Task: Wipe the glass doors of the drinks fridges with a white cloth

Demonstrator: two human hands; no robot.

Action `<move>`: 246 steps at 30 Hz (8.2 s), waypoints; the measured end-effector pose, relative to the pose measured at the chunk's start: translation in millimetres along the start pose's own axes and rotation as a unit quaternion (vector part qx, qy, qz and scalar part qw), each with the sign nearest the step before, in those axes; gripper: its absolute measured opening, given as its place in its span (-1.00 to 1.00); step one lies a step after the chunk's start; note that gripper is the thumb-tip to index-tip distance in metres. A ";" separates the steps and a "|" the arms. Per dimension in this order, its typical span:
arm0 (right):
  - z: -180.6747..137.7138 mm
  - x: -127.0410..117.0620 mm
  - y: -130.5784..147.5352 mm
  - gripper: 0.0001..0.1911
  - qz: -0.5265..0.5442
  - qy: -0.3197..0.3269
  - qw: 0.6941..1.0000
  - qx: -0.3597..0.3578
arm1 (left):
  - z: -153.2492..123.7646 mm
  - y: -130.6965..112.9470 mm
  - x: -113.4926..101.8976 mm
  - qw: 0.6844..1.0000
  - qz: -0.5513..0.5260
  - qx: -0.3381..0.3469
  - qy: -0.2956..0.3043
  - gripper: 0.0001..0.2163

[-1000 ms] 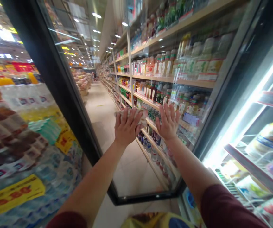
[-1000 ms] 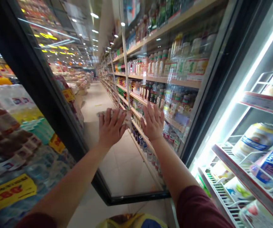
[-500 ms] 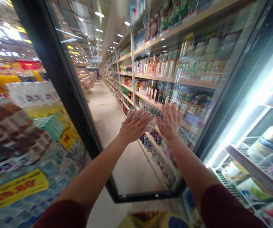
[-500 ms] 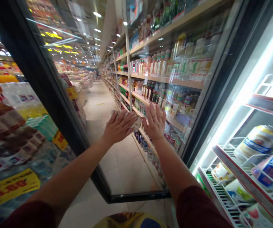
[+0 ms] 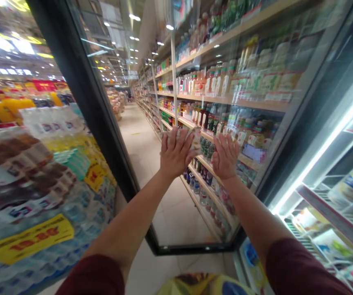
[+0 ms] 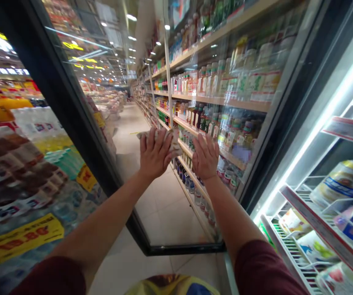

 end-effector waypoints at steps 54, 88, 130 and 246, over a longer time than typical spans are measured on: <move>29.8 9.8 17.2 -0.33 -0.031 0.065 0.997 0.020 | -50.5 60.6 -12.2 0.973 0.000 -0.230 0.012 -0.32; -61.1 -17.3 -78.3 -0.25 -0.112 0.065 0.979 0.155 | -51.6 55.8 -19.2 0.975 0.008 -0.222 -0.005 -0.38; 25.6 -4.0 8.6 -0.24 -0.067 0.045 0.994 0.070 | -51.3 43.6 -28.9 0.979 0.082 -0.183 -0.027 -0.44; -45.1 -8.3 15.3 -0.38 0.019 0.127 0.989 -0.078 | -52.2 43.1 -32.9 0.972 0.008 -0.233 -0.008 -0.42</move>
Point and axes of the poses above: each hand's wrist, its own z-axis towards the middle knuckle, its own x-axis out of the palm, y = z × x, the point moved 6 cm from there along z, towards the middle knuckle, and after that the axes turned 14 degrees about x, right-handed, at the moved point
